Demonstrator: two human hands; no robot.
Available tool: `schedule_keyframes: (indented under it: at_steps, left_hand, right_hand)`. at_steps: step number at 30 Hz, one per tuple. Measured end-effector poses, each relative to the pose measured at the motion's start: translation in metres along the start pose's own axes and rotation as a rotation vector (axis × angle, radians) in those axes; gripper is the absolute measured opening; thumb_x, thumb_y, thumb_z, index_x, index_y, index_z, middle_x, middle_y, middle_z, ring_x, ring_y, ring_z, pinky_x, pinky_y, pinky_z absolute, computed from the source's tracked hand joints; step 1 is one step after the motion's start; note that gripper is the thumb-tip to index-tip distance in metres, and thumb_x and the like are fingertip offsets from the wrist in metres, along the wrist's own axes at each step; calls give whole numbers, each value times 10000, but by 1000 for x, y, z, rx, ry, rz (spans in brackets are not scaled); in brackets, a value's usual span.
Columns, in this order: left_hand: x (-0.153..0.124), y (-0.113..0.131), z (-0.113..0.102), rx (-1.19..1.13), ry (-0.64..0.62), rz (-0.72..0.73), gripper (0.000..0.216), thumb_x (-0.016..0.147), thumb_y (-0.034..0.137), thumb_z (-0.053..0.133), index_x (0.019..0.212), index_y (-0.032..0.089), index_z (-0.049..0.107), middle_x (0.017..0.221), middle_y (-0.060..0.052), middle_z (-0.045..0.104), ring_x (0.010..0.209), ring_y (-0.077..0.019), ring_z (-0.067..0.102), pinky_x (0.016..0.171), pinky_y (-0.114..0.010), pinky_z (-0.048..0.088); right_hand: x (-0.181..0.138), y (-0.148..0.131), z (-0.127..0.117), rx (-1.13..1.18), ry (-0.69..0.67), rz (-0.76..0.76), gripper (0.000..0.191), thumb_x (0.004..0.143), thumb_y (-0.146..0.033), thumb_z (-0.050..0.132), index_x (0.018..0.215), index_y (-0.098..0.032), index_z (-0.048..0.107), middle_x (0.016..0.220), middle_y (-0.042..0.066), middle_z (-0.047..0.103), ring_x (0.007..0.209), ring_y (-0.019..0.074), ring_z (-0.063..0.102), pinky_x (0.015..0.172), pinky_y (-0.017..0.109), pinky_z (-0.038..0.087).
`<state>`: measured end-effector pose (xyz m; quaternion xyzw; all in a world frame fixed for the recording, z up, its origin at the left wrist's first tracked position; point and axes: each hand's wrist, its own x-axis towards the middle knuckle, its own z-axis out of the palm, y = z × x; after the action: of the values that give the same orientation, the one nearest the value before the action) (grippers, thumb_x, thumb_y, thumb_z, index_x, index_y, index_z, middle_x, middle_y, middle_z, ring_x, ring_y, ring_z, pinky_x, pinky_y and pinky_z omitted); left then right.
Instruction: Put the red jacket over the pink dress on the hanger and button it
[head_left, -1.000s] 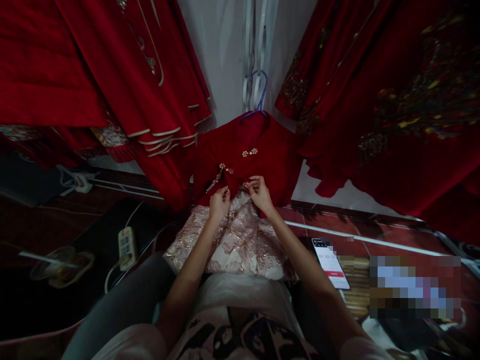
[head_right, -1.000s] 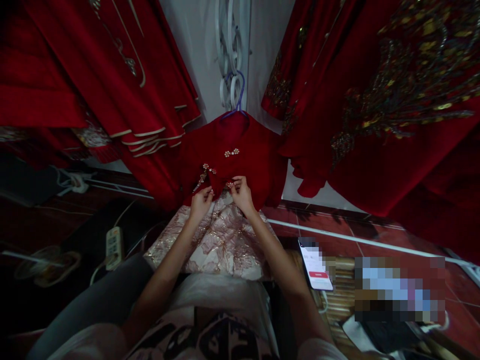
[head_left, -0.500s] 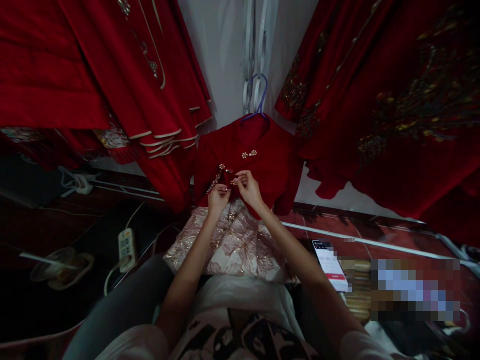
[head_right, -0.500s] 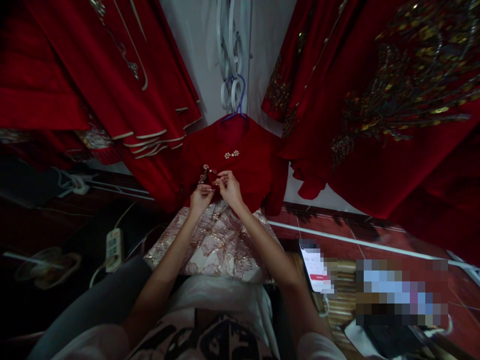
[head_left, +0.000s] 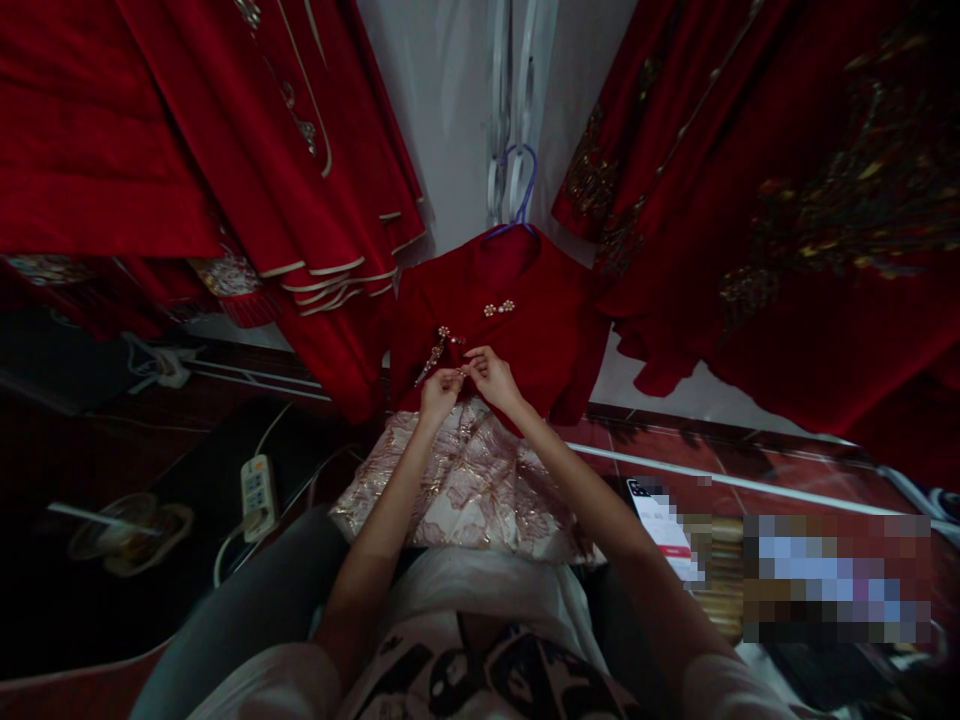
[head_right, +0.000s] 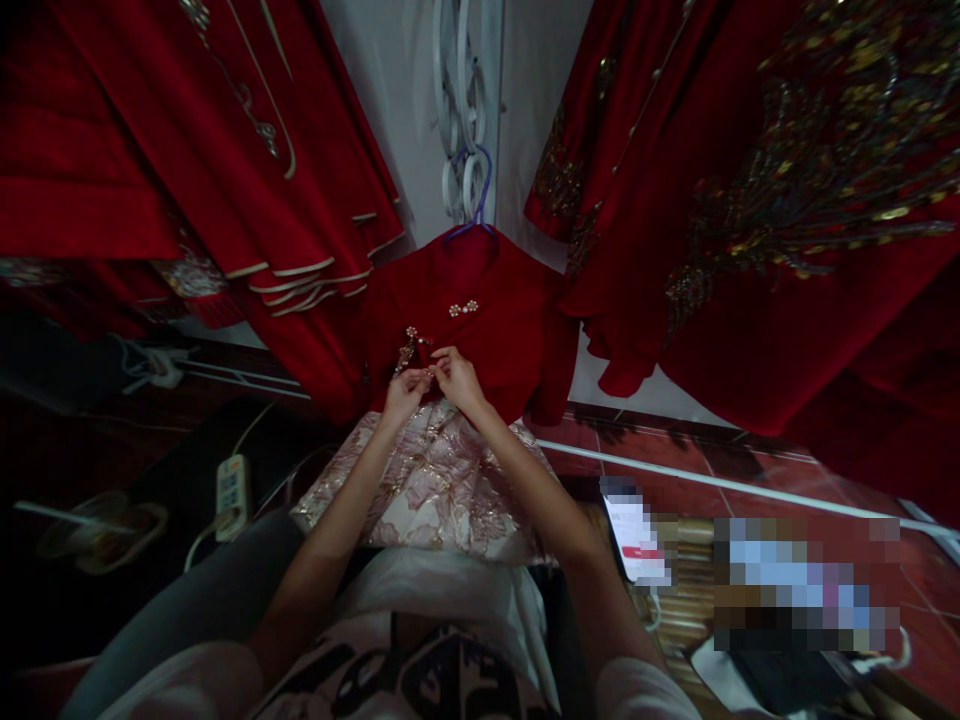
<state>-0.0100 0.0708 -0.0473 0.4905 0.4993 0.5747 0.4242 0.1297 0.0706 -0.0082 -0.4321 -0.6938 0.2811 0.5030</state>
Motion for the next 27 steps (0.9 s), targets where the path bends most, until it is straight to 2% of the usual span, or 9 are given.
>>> schedule_keyframes:
  at_steps: [3,7,11,17,20,27]
  left_hand:
    - [1,4,4,-73,51,-77,138,721,184,658,849,133,648,784,-37,686,650,-97,619,656,-242,541]
    - [-2,14,4,-126,25,-151,143,729,203,678,844,122,647,791,-42,697,648,-96,634,701,-275,564]
    - [-7,21,-2,-118,21,-104,189,753,255,688,882,117,677,892,-64,718,714,-101,661,791,-305,571]
    - [-12,23,-3,-131,-25,-67,360,671,375,770,903,108,703,896,-81,736,747,-125,674,789,-315,577]
    - [-13,22,-3,-120,-31,-23,401,639,376,789,924,105,707,897,-85,738,761,-135,678,793,-316,573]
    - [-11,21,-6,27,-14,39,197,702,229,715,866,119,720,847,-77,746,735,-143,688,812,-338,568]
  right_hand:
    - [0,0,-1,19,-6,5,223,812,-163,560,1035,-179,558,812,7,636,706,109,630,666,224,515]
    - [-1,-2,2,-40,0,-26,206,828,-153,542,1032,-170,568,827,17,632,709,112,623,683,236,510]
    - [-2,-3,6,-138,-5,-53,192,842,-161,548,1032,-166,574,838,28,623,722,122,603,703,250,500]
    - [-4,0,5,-227,-32,-77,255,837,-154,554,1091,-160,579,890,45,597,728,128,572,731,268,490]
    - [-4,3,4,-192,-11,-74,257,832,-139,545,1085,-157,590,891,41,597,726,122,574,726,262,492]
    - [-5,2,9,-120,72,-39,216,846,-181,554,1056,-164,605,893,45,616,741,129,591,723,263,509]
